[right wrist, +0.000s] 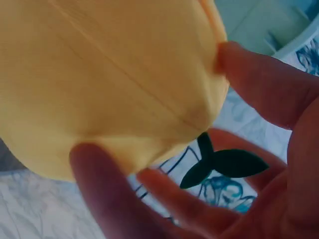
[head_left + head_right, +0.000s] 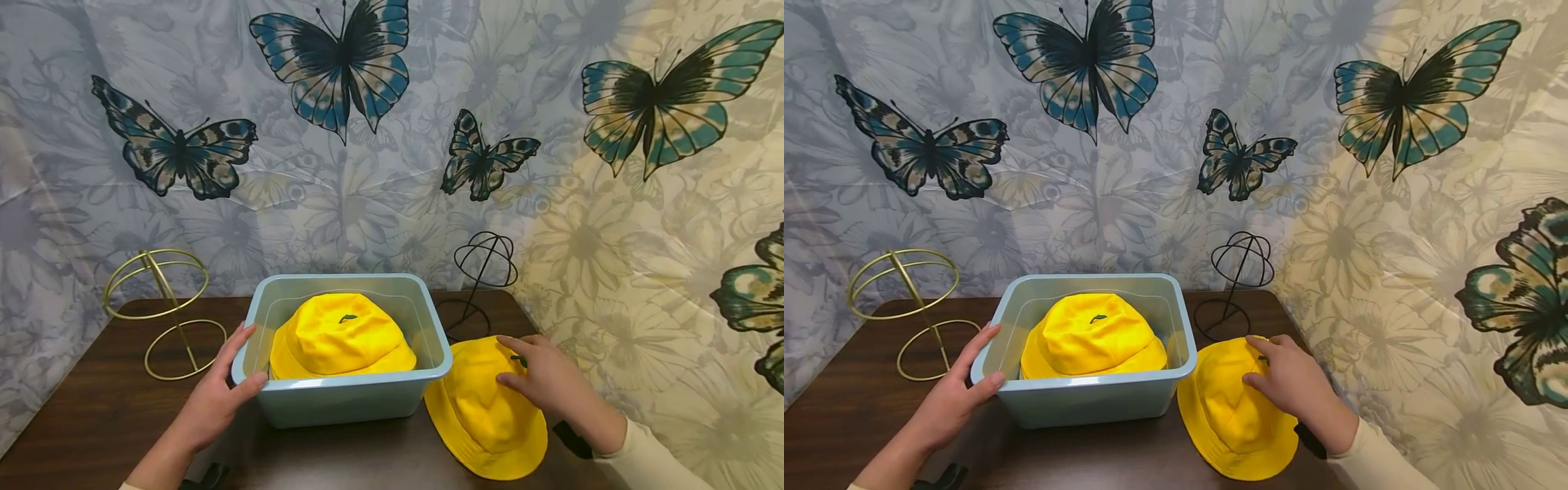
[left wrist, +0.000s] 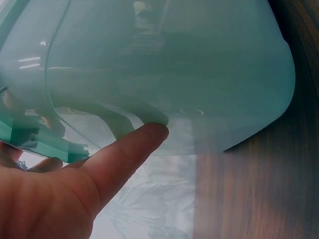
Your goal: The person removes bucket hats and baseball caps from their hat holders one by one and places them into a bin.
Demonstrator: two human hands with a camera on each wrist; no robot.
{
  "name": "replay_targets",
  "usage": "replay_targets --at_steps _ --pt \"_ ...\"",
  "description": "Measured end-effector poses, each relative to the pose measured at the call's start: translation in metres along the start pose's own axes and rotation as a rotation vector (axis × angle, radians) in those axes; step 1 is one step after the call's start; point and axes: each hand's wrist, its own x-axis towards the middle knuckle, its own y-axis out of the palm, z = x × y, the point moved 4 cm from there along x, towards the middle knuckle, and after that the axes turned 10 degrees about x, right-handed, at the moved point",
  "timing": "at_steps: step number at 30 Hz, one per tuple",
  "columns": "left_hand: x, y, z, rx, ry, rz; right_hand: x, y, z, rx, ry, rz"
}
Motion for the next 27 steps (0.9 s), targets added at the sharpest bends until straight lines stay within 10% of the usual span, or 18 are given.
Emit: replay_targets --at_steps 12,27 --pt "0.001 -0.001 0.002 0.000 0.004 -0.005 0.016 -0.010 -0.008 0.093 0.012 0.034" --pt "0.000 -0.001 0.002 0.003 0.004 -0.012 0.017 -0.142 0.016 -0.092 -0.041 -0.025"
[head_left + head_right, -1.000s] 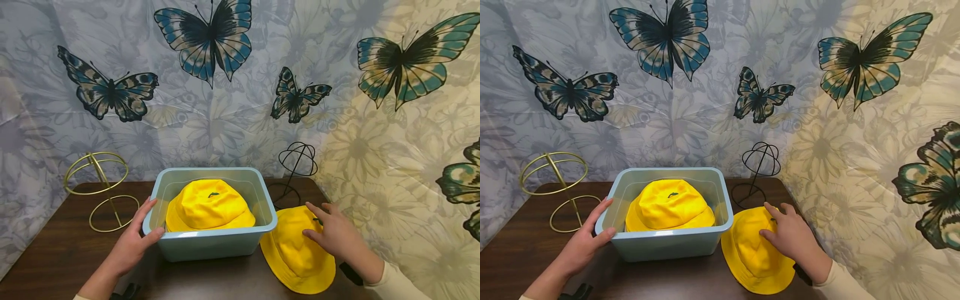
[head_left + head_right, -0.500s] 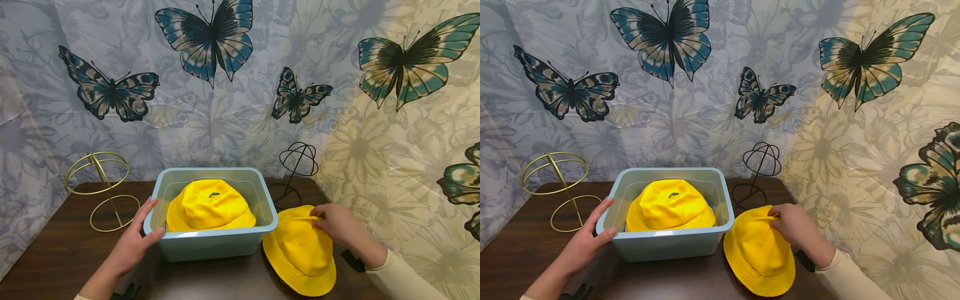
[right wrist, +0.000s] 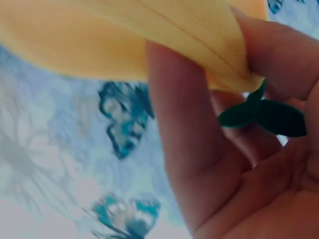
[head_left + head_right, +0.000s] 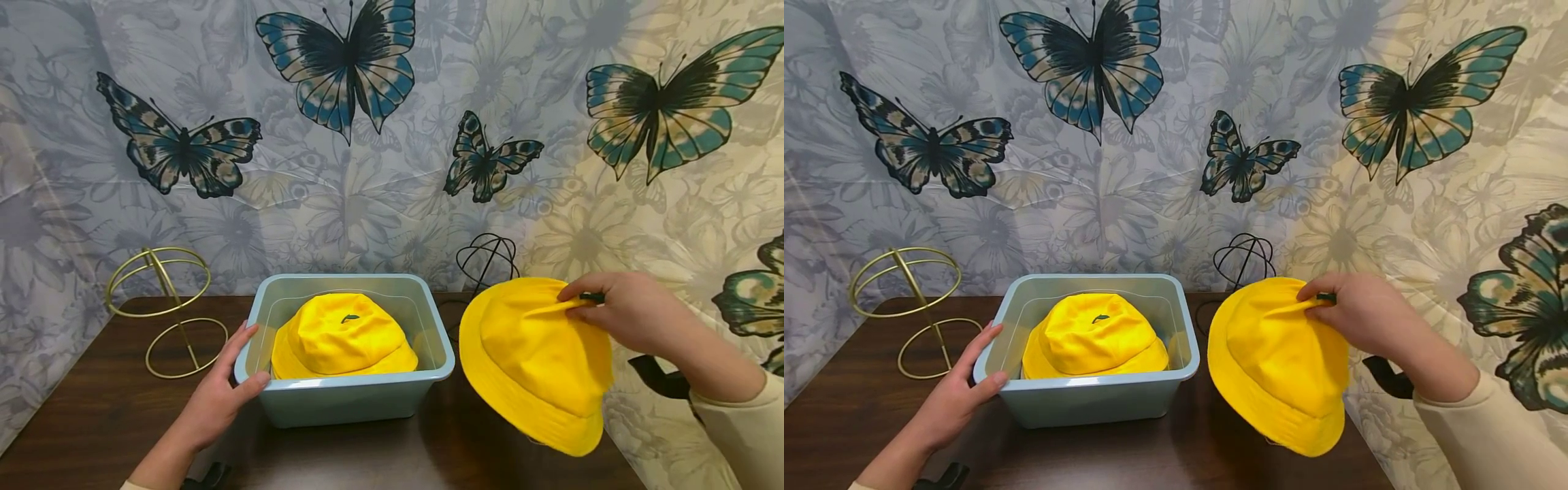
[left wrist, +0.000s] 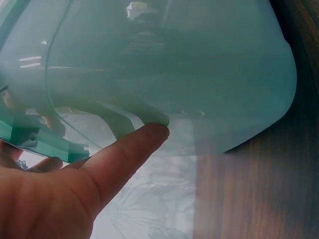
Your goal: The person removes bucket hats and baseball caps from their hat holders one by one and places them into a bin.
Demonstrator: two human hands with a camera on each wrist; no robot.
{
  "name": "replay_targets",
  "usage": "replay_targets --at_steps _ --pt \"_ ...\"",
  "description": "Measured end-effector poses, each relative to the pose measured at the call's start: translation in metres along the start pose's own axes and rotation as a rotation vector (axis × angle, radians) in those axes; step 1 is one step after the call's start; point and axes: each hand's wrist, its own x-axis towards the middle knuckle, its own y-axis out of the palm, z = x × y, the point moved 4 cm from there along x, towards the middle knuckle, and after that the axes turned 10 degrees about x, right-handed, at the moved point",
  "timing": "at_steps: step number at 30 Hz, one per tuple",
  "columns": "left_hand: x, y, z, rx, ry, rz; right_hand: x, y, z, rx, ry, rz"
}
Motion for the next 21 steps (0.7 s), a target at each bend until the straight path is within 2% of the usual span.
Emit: replay_targets --at_steps 5,10,16,21 --pt "0.000 -0.001 0.000 0.008 0.003 -0.005 0.010 -0.036 0.007 -0.029 -0.003 -0.073" --pt "0.000 -0.001 0.001 -0.004 0.021 -0.010 0.024 -0.064 0.019 0.002 -0.021 -0.189" --pt "0.000 0.000 0.002 -0.011 0.031 -0.010 0.044 -0.094 0.043 0.084 -0.105 -0.322" --pt "0.001 0.000 0.002 -0.004 0.027 -0.010 0.057 -0.117 0.066 0.069 -0.173 -0.427"
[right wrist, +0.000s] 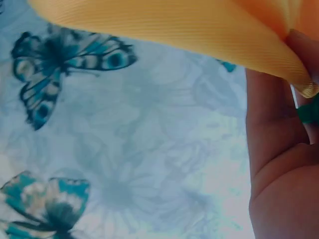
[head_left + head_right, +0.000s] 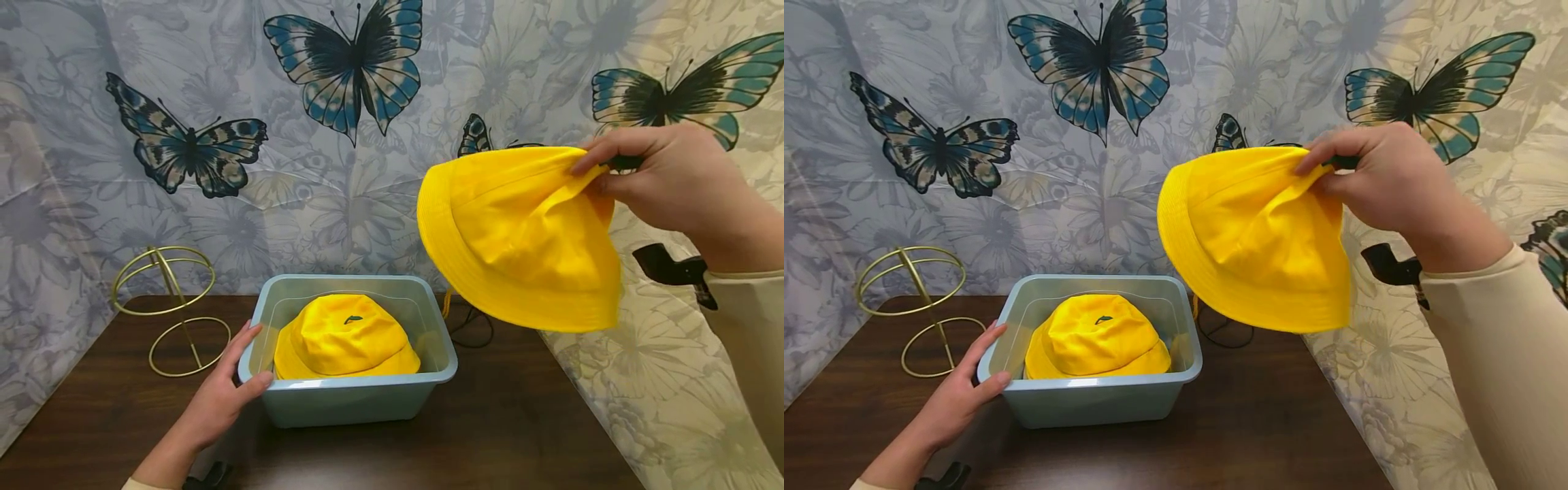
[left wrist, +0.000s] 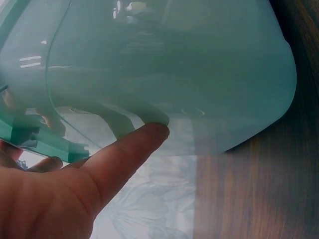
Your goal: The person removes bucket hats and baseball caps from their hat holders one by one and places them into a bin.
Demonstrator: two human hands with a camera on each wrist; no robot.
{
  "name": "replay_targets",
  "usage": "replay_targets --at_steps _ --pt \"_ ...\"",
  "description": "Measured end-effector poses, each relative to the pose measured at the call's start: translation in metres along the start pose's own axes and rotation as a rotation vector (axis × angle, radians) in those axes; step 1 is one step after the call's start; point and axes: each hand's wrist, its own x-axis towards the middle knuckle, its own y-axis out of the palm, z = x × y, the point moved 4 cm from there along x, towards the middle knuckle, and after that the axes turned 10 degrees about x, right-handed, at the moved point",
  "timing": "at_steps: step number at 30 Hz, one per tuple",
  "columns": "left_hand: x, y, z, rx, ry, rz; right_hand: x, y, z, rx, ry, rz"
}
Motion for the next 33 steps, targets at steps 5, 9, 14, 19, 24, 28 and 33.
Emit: replay_targets --at_steps 5,9,14,19,24,28,33 --pt "0.000 0.000 0.000 -0.002 0.007 -0.002 0.015 -0.002 0.018 0.193 -0.014 -0.054" --pt "0.000 0.000 0.001 -0.002 0.005 -0.004 0.026 0.003 0.034 0.344 -0.063 -0.076" --pt "0.001 0.000 0.001 -0.005 -0.005 0.004 0.036 0.020 0.055 0.371 -0.193 -0.071" --pt "0.001 0.000 0.001 -0.002 -0.006 0.008 0.038 0.053 0.074 0.384 -0.304 -0.005" --pt "0.001 0.000 0.001 -0.008 0.009 0.006 0.036 0.100 0.083 0.441 -0.359 0.096" --pt "0.001 0.000 0.001 -0.042 0.024 0.008 0.031 0.139 0.083 0.501 -0.404 0.184" --pt "0.001 0.000 0.001 -0.058 0.032 0.005 0.024 0.178 0.080 0.537 -0.455 0.262"
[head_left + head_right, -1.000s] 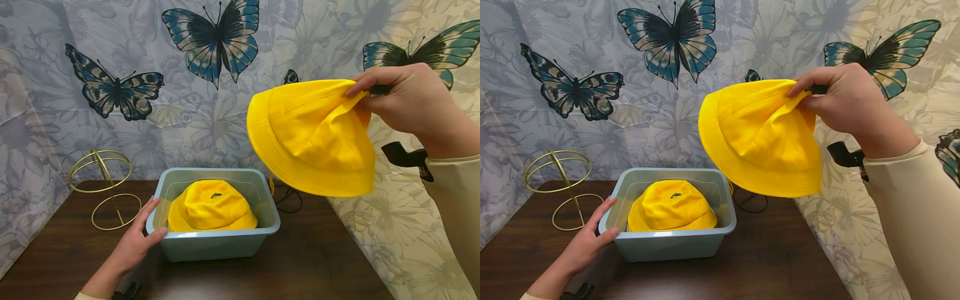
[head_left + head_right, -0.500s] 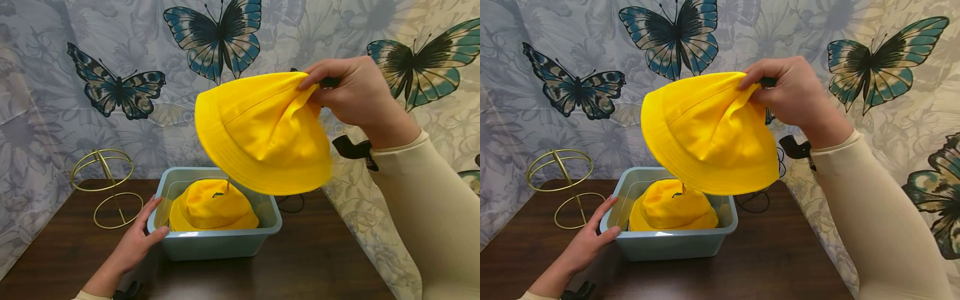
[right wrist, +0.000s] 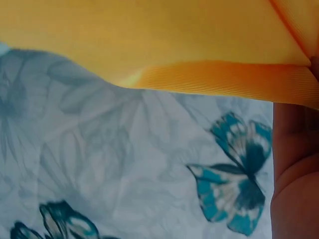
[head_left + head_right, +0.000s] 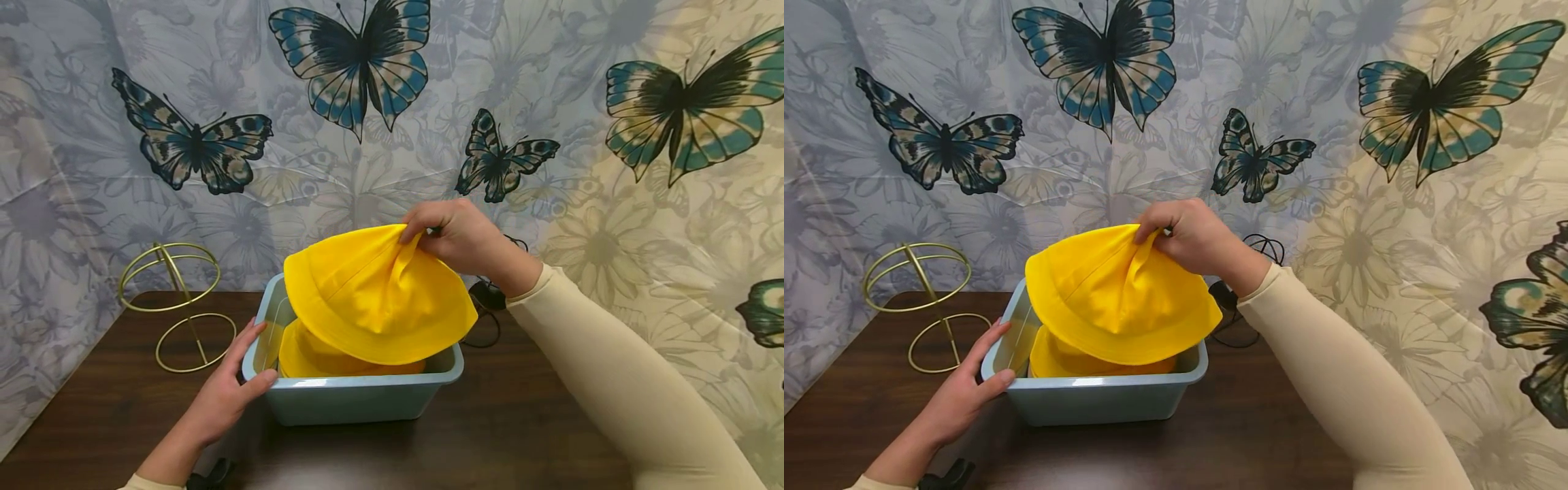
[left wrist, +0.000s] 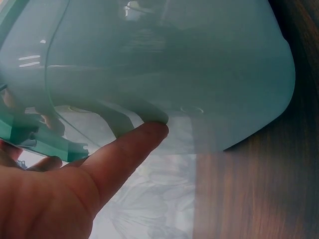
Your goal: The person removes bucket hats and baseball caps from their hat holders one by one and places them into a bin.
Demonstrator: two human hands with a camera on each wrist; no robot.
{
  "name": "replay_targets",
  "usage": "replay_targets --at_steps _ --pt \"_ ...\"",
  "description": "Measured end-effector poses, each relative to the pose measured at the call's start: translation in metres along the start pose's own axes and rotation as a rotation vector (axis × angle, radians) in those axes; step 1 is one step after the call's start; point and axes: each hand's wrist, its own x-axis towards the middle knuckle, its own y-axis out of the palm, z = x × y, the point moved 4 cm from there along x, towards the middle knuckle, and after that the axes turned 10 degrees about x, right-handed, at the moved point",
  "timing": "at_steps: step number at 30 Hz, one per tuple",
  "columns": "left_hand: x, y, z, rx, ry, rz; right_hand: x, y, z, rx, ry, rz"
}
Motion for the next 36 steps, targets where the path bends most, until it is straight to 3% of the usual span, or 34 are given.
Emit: replay_targets --at_steps 10,26,30,36 --pt "0.001 -0.001 0.001 0.016 -0.011 0.001 -0.001 0.044 -0.017 0.079 -0.078 0.057" --pt "0.001 -0.001 0.001 -0.003 -0.012 0.001 0.003 0.087 -0.034 0.145 0.039 0.108" --pt "0.001 -0.001 0.000 0.000 -0.016 0.001 -0.003 0.095 -0.040 0.152 0.107 0.172" --pt "0.001 -0.001 0.000 0.006 -0.018 0.004 -0.012 0.098 -0.046 0.027 0.143 0.349"
